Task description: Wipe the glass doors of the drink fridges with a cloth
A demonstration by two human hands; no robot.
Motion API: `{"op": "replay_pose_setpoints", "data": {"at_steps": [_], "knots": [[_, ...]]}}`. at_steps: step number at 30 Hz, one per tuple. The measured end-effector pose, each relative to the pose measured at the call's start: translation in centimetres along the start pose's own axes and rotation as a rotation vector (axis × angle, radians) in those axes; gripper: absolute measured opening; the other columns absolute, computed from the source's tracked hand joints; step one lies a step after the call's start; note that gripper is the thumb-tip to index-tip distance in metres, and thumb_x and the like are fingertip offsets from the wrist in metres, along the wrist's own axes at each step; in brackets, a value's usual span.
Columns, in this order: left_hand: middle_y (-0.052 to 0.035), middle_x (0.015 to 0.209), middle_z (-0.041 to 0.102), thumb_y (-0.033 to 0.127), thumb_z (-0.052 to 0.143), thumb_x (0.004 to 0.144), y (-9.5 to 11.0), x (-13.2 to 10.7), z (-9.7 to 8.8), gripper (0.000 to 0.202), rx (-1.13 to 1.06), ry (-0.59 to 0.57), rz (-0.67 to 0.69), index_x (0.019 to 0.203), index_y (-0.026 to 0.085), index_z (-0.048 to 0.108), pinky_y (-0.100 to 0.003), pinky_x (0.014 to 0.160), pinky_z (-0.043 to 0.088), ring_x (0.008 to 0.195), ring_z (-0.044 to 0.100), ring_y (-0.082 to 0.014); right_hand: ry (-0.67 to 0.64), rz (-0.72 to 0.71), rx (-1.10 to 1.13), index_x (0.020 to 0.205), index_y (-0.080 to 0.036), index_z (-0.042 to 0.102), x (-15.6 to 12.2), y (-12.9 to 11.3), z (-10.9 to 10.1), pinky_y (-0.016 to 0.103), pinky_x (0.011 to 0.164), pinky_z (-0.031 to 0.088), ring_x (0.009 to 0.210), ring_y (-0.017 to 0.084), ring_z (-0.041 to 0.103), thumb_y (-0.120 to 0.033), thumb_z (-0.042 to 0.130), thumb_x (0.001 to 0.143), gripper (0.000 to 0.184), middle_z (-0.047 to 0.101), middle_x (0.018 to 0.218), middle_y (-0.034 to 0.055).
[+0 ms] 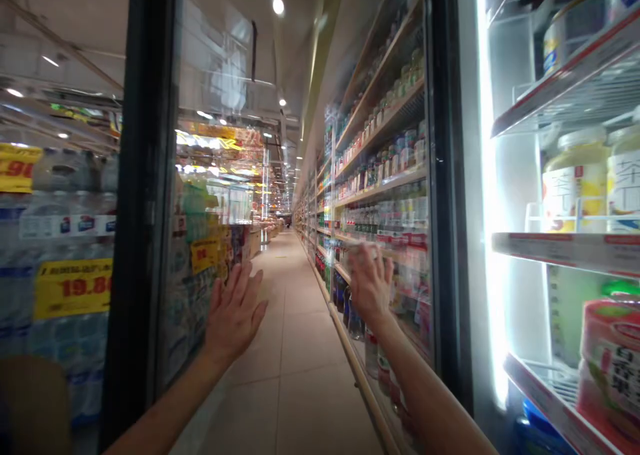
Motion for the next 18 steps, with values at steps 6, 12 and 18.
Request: {"op": "replay_pose_setpoints", "data": {"at_steps": [6, 12, 18], "knots": [[-0.0117, 0.145, 0.035, 0.028, 0.050, 0.086, -0.1, -0.2, 0.2, 0.069, 0.003, -0.002, 0.007, 0.146, 0.020, 0.016, -0.043, 0.115, 0.010, 0.141, 0.015, -0.0198, 0.050, 0.028, -0.021, 0.130, -0.022, 0.051, 1.6, -2.2, 0.4, 0.051, 0.108, 0.024, 0.139, 0.028, 0.024, -0.022, 0.041, 0.088, 0.043, 0.044, 0.141, 0.0113], [-0.0099, 0.146, 0.033, 0.027, 0.050, 0.086, -0.2, 0.0, 0.0, 0.069, -0.022, -0.005, -0.005, 0.146, 0.022, 0.015, -0.043, 0.116, 0.010, 0.141, 0.017, -0.0199, 0.013, 0.036, -0.047, 0.132, -0.028, 0.048, 0.6, 1.4, 0.0, 0.052, 0.109, 0.022, 0.137, 0.026, 0.029, -0.023, 0.041, 0.087, 0.046, 0.045, 0.141, 0.0078], [-0.0117, 0.146, 0.033, 0.026, 0.048, 0.087, 0.2, 0.0, -0.3, 0.068, -0.007, 0.009, 0.004, 0.146, 0.020, 0.015, -0.044, 0.115, 0.011, 0.141, 0.015, -0.0201, 0.097, 0.146, -0.046, 0.133, -0.024, 0.048, 2.7, -0.5, 0.3, 0.052, 0.107, 0.025, 0.138, 0.030, 0.026, -0.021, 0.040, 0.086, 0.048, 0.043, 0.142, 0.0100]]}}
Point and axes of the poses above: each hand's wrist, its own x-axis towards the middle knuckle, its own z-axis out of the palm, y = z × x, the point moved 5 cm from there along x, towards the middle knuckle
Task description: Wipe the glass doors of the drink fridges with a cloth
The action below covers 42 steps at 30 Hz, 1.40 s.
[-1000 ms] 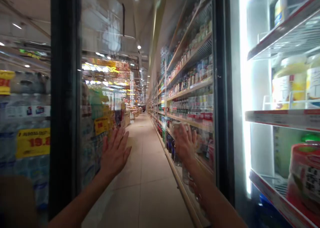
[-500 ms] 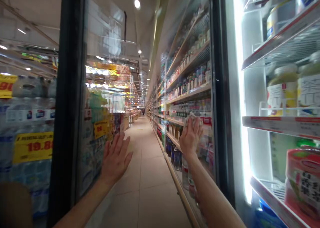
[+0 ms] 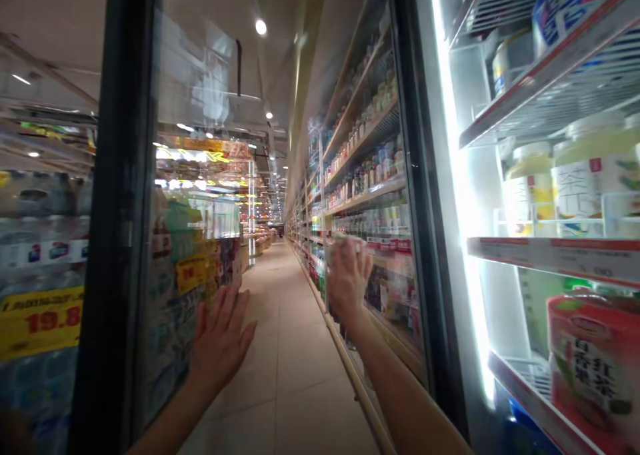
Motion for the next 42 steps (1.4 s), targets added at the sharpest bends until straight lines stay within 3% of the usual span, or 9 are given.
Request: {"op": "replay_pose_setpoints", "data": {"at_steps": [4, 10, 16, 23, 27, 29, 35, 40, 42], "knots": [[-0.0120, 0.145, 0.037, 0.028, 0.050, 0.086, -0.3, 0.2, -0.3, 0.068, -0.006, 0.001, 0.009, 0.146, 0.021, 0.018, -0.045, 0.114, 0.013, 0.140, 0.021, -0.0221, -0.165, -0.468, 0.132, 0.128, -0.031, 0.052, -0.9, -4.8, 0.4, 0.049, 0.113, 0.016, 0.138, 0.024, 0.026, -0.020, 0.046, 0.083, 0.047, 0.050, 0.137, 0.0015], [-0.0137, 0.146, 0.034, 0.027, 0.050, 0.087, -3.8, 2.9, -1.4, 0.067, 0.004, 0.020, -0.062, 0.146, 0.022, 0.017, -0.046, 0.112, 0.019, 0.138, 0.025, -0.0251, 0.003, 0.238, -0.018, 0.134, -0.019, 0.047, 3.3, 0.7, 0.3, 0.058, 0.104, 0.026, 0.137, 0.034, 0.027, -0.024, 0.036, 0.090, 0.046, 0.038, 0.145, 0.0148], [-0.0121, 0.150, 0.025, 0.032, 0.047, 0.089, -5.1, 3.5, -2.0, 0.067, 0.050, 0.021, -0.042, 0.146, 0.023, 0.014, -0.048, 0.113, 0.018, 0.139, 0.023, -0.0258, -0.135, -0.427, 0.172, 0.131, -0.031, 0.050, 0.6, -7.7, 0.5, 0.049, 0.113, 0.014, 0.140, 0.025, 0.022, -0.020, 0.048, 0.082, 0.050, 0.048, 0.140, 0.0008], [-0.0139, 0.148, 0.030, 0.032, 0.049, 0.088, -4.5, 3.5, -2.5, 0.069, 0.081, 0.020, -0.028, 0.146, 0.022, 0.013, -0.048, 0.112, 0.019, 0.140, 0.022, -0.0252, 0.078, 0.277, -0.005, 0.133, -0.022, 0.048, 2.8, -0.4, -0.4, 0.056, 0.104, 0.027, 0.136, 0.031, 0.027, -0.023, 0.035, 0.089, 0.046, 0.040, 0.144, 0.0123], [-0.0140, 0.149, 0.028, 0.032, 0.048, 0.088, -4.6, 3.6, -2.4, 0.068, 0.056, 0.017, -0.019, 0.146, 0.022, 0.014, -0.049, 0.112, 0.019, 0.140, 0.021, -0.0261, -0.123, -0.322, 0.122, 0.131, -0.031, 0.049, 0.8, -6.7, 0.2, 0.049, 0.112, 0.017, 0.139, 0.025, 0.022, -0.023, 0.045, 0.084, 0.047, 0.046, 0.141, 0.0017], [-0.0139, 0.149, 0.027, 0.032, 0.048, 0.089, -4.6, 3.6, -2.4, 0.067, 0.049, 0.018, -0.019, 0.146, 0.022, 0.014, -0.049, 0.113, 0.018, 0.140, 0.020, -0.0254, -0.177, -0.409, 0.133, 0.128, -0.033, 0.051, -0.2, -5.9, 0.0, 0.048, 0.113, 0.015, 0.139, 0.023, 0.024, -0.022, 0.046, 0.084, 0.046, 0.049, 0.139, 0.0003], [-0.0135, 0.149, 0.028, 0.033, 0.046, 0.089, -4.7, 3.4, -2.0, 0.067, 0.045, -0.014, -0.046, 0.146, 0.022, 0.014, -0.050, 0.112, 0.017, 0.141, 0.019, -0.0247, 0.007, 0.383, -0.071, 0.132, -0.018, 0.049, 0.4, 4.2, -1.1, 0.058, 0.103, 0.028, 0.136, 0.032, 0.028, -0.025, 0.034, 0.090, 0.045, 0.038, 0.145, 0.0155], [-0.0140, 0.149, 0.027, 0.033, 0.046, 0.089, -5.0, 3.3, -1.8, 0.063, 0.014, -0.034, -0.063, 0.145, 0.023, 0.020, -0.051, 0.112, 0.017, 0.140, 0.022, -0.0264, -0.161, -0.301, 0.111, 0.131, -0.029, 0.050, -2.7, -4.0, -0.3, 0.050, 0.113, 0.017, 0.141, 0.025, 0.020, -0.022, 0.046, 0.084, 0.047, 0.048, 0.139, 0.0036], [-0.0142, 0.149, 0.027, 0.033, 0.045, 0.089, -5.0, 3.3, -1.8, 0.062, 0.008, -0.027, -0.057, 0.145, 0.022, 0.020, -0.051, 0.112, 0.017, 0.140, 0.022, -0.0269, -0.185, -0.372, 0.130, 0.130, -0.031, 0.049, -3.8, -4.3, -0.5, 0.050, 0.113, 0.015, 0.140, 0.024, 0.023, -0.020, 0.045, 0.084, 0.048, 0.050, 0.137, 0.0022]]}}
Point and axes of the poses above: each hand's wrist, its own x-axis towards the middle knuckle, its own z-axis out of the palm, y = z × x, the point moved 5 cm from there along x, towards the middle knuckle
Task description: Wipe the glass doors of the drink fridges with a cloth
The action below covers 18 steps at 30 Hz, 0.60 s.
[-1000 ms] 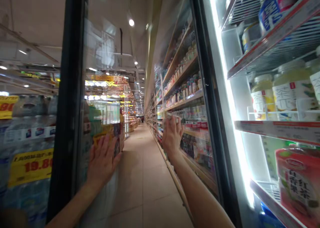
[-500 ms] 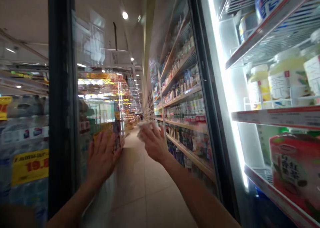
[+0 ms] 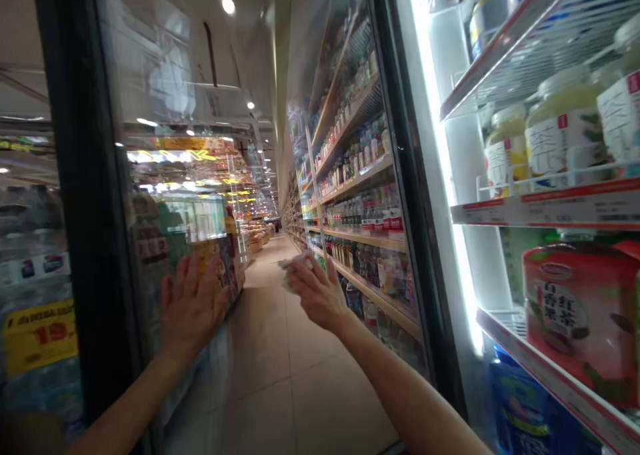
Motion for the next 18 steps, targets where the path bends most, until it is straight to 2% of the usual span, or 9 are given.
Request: {"op": "replay_pose_setpoints", "data": {"at_steps": [1, 3, 5, 7, 9, 11, 12, 16, 18], "knots": [[-0.0142, 0.149, 0.028, 0.033, 0.045, 0.089, 0.0, 0.0, 0.0, 0.062, -0.001, 0.000, -0.002, 0.145, 0.022, 0.020, -0.051, 0.112, 0.016, 0.140, 0.022, -0.0269, 0.025, 0.104, -0.020, 0.131, -0.030, 0.048, -0.4, 0.9, -0.3, 0.052, 0.112, 0.017, 0.139, 0.025, 0.025, -0.020, 0.043, 0.085, 0.048, 0.049, 0.138, 0.0039], [-0.0141, 0.149, 0.028, 0.033, 0.046, 0.089, 0.0, 0.0, 0.1, 0.063, 0.001, -0.008, -0.010, 0.145, 0.022, 0.020, -0.050, 0.112, 0.016, 0.140, 0.021, -0.0270, 0.111, 0.450, -0.081, 0.134, -0.025, 0.046, -1.2, 3.2, -1.0, 0.057, 0.108, 0.022, 0.137, 0.029, 0.027, -0.020, 0.038, 0.088, 0.047, 0.043, 0.142, 0.0100], [-0.0140, 0.149, 0.027, 0.033, 0.047, 0.088, 0.0, -0.1, 0.1, 0.065, 0.000, -0.011, -0.007, 0.145, 0.022, 0.019, -0.049, 0.113, 0.016, 0.140, 0.021, -0.0271, 0.172, 0.653, -0.100, 0.136, -0.021, 0.044, -1.5, 3.2, -1.3, 0.060, 0.105, 0.025, 0.137, 0.033, 0.026, -0.020, 0.036, 0.089, 0.048, 0.038, 0.145, 0.0144], [-0.0136, 0.150, 0.027, 0.033, 0.050, 0.087, 0.0, -0.1, 0.0, 0.067, -0.013, 0.002, 0.010, 0.146, 0.023, 0.018, -0.049, 0.113, 0.015, 0.140, 0.021, -0.0268, 0.132, 0.530, -0.040, 0.135, -0.022, 0.045, -1.1, 0.4, -0.7, 0.058, 0.107, 0.022, 0.139, 0.032, 0.022, -0.019, 0.040, 0.087, 0.049, 0.041, 0.144, 0.0122], [-0.0133, 0.149, 0.028, 0.032, 0.051, 0.087, 0.0, -0.2, -0.2, 0.068, -0.029, 0.025, 0.031, 0.145, 0.024, 0.019, -0.048, 0.113, 0.015, 0.140, 0.022, -0.0262, 0.044, 0.221, 0.052, 0.132, -0.027, 0.048, -1.2, -3.3, 0.0, 0.053, 0.113, 0.015, 0.140, 0.027, 0.021, -0.017, 0.044, 0.083, 0.050, 0.048, 0.139, 0.0059], [-0.0131, 0.148, 0.031, 0.030, 0.052, 0.086, 0.1, -0.2, -0.4, 0.067, -0.034, 0.055, 0.048, 0.145, 0.024, 0.021, -0.048, 0.113, 0.015, 0.139, 0.023, -0.0254, 0.016, 0.070, 0.076, 0.129, -0.029, 0.050, -2.6, -4.5, 0.1, 0.049, 0.115, 0.012, 0.140, 0.024, 0.023, -0.017, 0.047, 0.081, 0.050, 0.052, 0.135, 0.0026], [-0.0134, 0.147, 0.032, 0.030, 0.053, 0.086, 0.1, -0.2, -0.4, 0.066, -0.030, 0.067, 0.054, 0.145, 0.024, 0.022, -0.047, 0.113, 0.015, 0.139, 0.024, -0.0252, 0.035, 0.107, 0.050, 0.129, -0.029, 0.050, -3.5, -3.8, -0.2, 0.050, 0.114, 0.013, 0.139, 0.024, 0.024, -0.017, 0.046, 0.082, 0.049, 0.052, 0.135, 0.0034], [-0.0157, 0.144, 0.037, 0.029, 0.054, 0.086, 0.3, -0.1, -0.6, 0.065, 0.002, 0.078, 0.071, 0.144, 0.021, 0.026, -0.046, 0.113, 0.016, 0.139, 0.024, -0.0240, 0.183, 0.567, -0.110, 0.137, -0.022, 0.042, -6.4, 0.9, -1.5, 0.058, 0.106, 0.025, 0.139, 0.031, 0.023, -0.017, 0.038, 0.088, 0.049, 0.040, 0.144, 0.0142], [-0.0161, 0.144, 0.038, 0.029, 0.053, 0.086, 0.2, -0.1, -0.6, 0.064, 0.008, 0.077, 0.074, 0.143, 0.020, 0.027, -0.046, 0.113, 0.016, 0.139, 0.024, -0.0236, 0.169, 0.523, -0.078, 0.136, -0.020, 0.043, -6.6, -0.1, -1.4, 0.057, 0.106, 0.026, 0.140, 0.032, 0.020, -0.016, 0.038, 0.087, 0.049, 0.038, 0.145, 0.0143]]}}
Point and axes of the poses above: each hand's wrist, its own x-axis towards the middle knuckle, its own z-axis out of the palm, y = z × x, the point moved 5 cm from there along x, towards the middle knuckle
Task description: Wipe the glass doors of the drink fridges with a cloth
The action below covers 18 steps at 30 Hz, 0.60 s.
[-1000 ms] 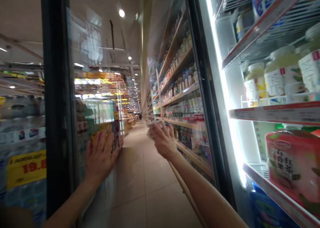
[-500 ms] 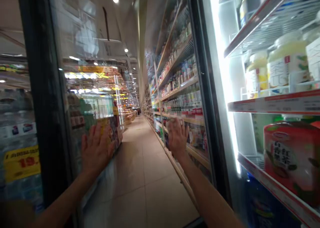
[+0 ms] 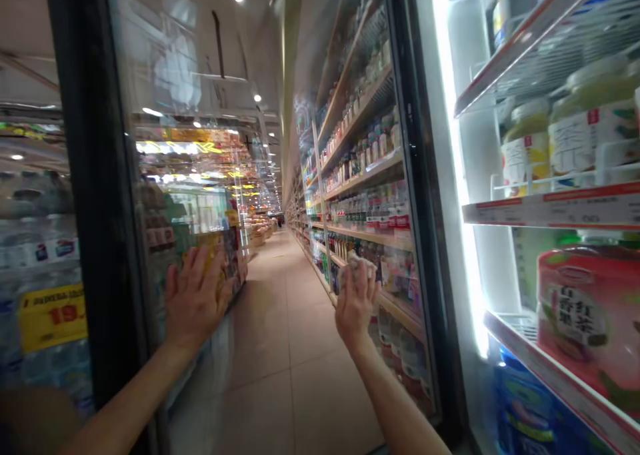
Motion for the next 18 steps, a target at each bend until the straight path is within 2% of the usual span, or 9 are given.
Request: {"op": "replay_pose_setpoints", "data": {"at_steps": [2, 4, 6, 8, 10, 12, 15, 16, 18], "knots": [[-0.0156, 0.144, 0.037, 0.029, 0.053, 0.086, -0.1, 0.0, 0.0, 0.063, -0.003, 0.000, 0.001, 0.143, 0.020, 0.028, -0.046, 0.113, 0.016, 0.139, 0.024, -0.0237, -0.097, -0.266, 0.101, 0.131, -0.024, 0.048, -1.3, -2.5, 0.2, 0.054, 0.110, 0.022, 0.141, 0.029, 0.019, -0.015, 0.042, 0.084, 0.049, 0.044, 0.142, 0.0084], [-0.0151, 0.145, 0.036, 0.029, 0.053, 0.085, -0.2, -0.1, 0.1, 0.063, -0.008, -0.003, -0.007, 0.143, 0.021, 0.028, -0.046, 0.113, 0.017, 0.139, 0.024, -0.0240, -0.167, -0.460, 0.171, 0.128, -0.028, 0.051, -2.6, -3.5, 0.1, 0.051, 0.113, 0.018, 0.140, 0.026, 0.022, -0.015, 0.045, 0.082, 0.049, 0.049, 0.138, 0.0025], [-0.0147, 0.146, 0.036, 0.029, 0.053, 0.085, -0.2, -0.1, 0.1, 0.064, -0.015, -0.009, -0.014, 0.143, 0.022, 0.027, -0.047, 0.113, 0.017, 0.139, 0.025, -0.0245, -0.130, -0.389, 0.133, 0.131, -0.029, 0.048, -2.5, -1.6, -0.2, 0.052, 0.113, 0.019, 0.140, 0.025, 0.024, -0.015, 0.043, 0.082, 0.051, 0.047, 0.140, 0.0028], [-0.0144, 0.146, 0.035, 0.030, 0.054, 0.085, -0.2, -0.1, 0.2, 0.065, -0.021, -0.012, -0.021, 0.143, 0.022, 0.027, -0.048, 0.113, 0.017, 0.139, 0.025, -0.0247, -0.039, -0.137, 0.022, 0.137, -0.027, 0.041, -1.8, 1.5, -0.5, 0.056, 0.109, 0.024, 0.140, 0.027, 0.024, -0.016, 0.040, 0.086, 0.052, 0.039, 0.145, 0.0083], [-0.0139, 0.146, 0.035, 0.030, 0.054, 0.085, -0.1, -0.1, 0.2, 0.066, -0.027, -0.011, -0.021, 0.143, 0.022, 0.026, -0.048, 0.113, 0.017, 0.139, 0.025, -0.0247, 0.001, 0.034, -0.056, 0.141, -0.024, 0.034, -1.6, 2.8, -0.6, 0.059, 0.105, 0.027, 0.139, 0.031, 0.023, -0.017, 0.038, 0.087, 0.054, 0.034, 0.148, 0.0131], [-0.0136, 0.146, 0.035, 0.029, 0.054, 0.085, -0.1, -0.1, 0.2, 0.066, -0.038, -0.008, -0.027, 0.144, 0.023, 0.025, -0.047, 0.113, 0.016, 0.139, 0.026, -0.0245, -0.063, -0.039, -0.035, 0.142, -0.024, 0.034, -2.2, 1.4, -0.2, 0.057, 0.107, 0.026, 0.139, 0.031, 0.023, -0.017, 0.039, 0.086, 0.056, 0.037, 0.146, 0.0128], [-0.0135, 0.147, 0.034, 0.029, 0.053, 0.085, -0.2, -0.1, 0.2, 0.064, -0.064, -0.015, -0.042, 0.143, 0.023, 0.027, -0.047, 0.113, 0.016, 0.138, 0.026, -0.0248, -0.168, -0.381, 0.091, 0.136, -0.029, 0.043, -3.3, -2.1, 0.3, 0.051, 0.113, 0.020, 0.139, 0.027, 0.026, -0.016, 0.045, 0.081, 0.056, 0.048, 0.138, 0.0046], [-0.0135, 0.147, 0.034, 0.028, 0.053, 0.085, -0.3, -0.2, 0.2, 0.064, -0.070, -0.019, -0.049, 0.143, 0.023, 0.027, -0.047, 0.113, 0.015, 0.138, 0.026, -0.0249, -0.178, -0.416, 0.105, 0.133, -0.031, 0.046, -3.0, -2.0, 0.3, 0.051, 0.113, 0.019, 0.138, 0.026, 0.027, -0.016, 0.046, 0.081, 0.054, 0.050, 0.137, 0.0028], [-0.0134, 0.146, 0.035, 0.029, 0.053, 0.085, -0.3, -0.2, 0.3, 0.063, -0.073, -0.028, -0.055, 0.143, 0.023, 0.027, -0.047, 0.113, 0.015, 0.139, 0.026, -0.0246, -0.138, -0.264, 0.059, 0.131, -0.030, 0.050, -0.8, 0.5, 0.5, 0.054, 0.111, 0.020, 0.138, 0.027, 0.028, -0.016, 0.043, 0.083, 0.050, 0.048, 0.139, 0.0045]]}}
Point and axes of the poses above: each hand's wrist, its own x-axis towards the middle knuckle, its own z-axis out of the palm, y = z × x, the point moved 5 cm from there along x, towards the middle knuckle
